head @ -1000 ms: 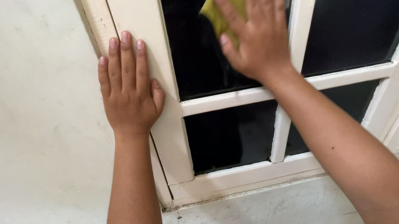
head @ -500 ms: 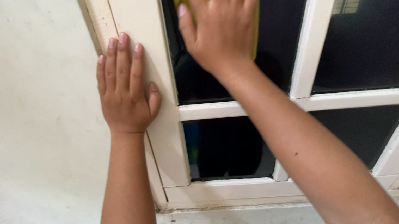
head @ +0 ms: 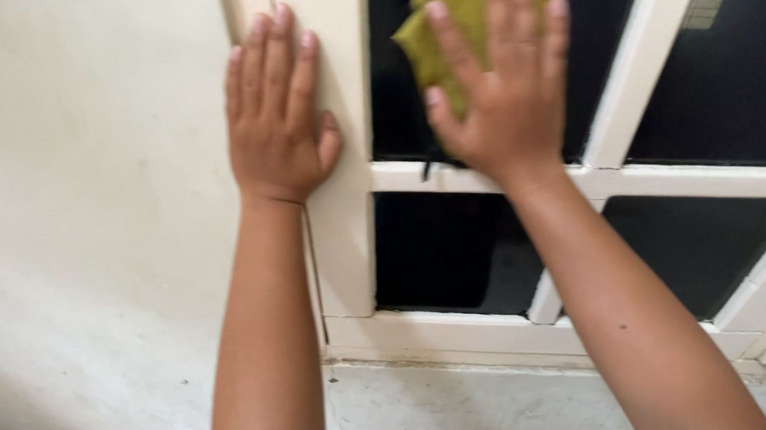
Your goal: The person wipes the glass panes of a white-framed window using a yellow cloth. They systematically clean multiple panes, moving the cloth in circular and linear motions while holding the frame with their other hand for stability.
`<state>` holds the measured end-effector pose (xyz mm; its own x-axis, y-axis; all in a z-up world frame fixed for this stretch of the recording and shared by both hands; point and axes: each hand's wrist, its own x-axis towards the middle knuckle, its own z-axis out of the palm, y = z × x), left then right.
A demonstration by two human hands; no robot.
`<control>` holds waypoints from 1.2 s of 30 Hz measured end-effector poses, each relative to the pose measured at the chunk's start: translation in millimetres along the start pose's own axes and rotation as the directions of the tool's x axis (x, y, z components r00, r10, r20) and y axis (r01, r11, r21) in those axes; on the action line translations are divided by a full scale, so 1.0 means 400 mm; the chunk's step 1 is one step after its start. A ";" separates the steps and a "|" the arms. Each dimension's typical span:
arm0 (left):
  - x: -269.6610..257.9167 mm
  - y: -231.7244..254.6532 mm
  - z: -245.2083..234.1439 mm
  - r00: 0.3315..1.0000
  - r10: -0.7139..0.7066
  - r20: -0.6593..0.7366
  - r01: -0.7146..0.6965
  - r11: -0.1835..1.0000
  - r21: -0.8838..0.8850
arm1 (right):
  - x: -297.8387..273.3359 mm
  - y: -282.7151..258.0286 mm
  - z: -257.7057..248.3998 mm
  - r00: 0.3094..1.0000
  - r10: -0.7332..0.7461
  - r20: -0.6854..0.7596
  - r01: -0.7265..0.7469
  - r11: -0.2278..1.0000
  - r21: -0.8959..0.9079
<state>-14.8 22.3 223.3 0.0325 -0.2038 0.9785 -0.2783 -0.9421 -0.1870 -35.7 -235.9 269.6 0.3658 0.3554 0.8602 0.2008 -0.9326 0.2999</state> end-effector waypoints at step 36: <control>0.346 -0.030 -0.068 0.993 -0.039 0.114 0.053 0.991 -0.119 | 0.360 -0.106 -0.116 0.943 0.318 -0.096 -0.327 0.940 -0.098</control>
<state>-33.0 12.6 363.3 0.1530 -0.1956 0.9687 -0.3883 -0.9133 -0.1231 -33.5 -148.2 400.0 0.3220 0.0327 0.9462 -0.0203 -0.9989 0.0415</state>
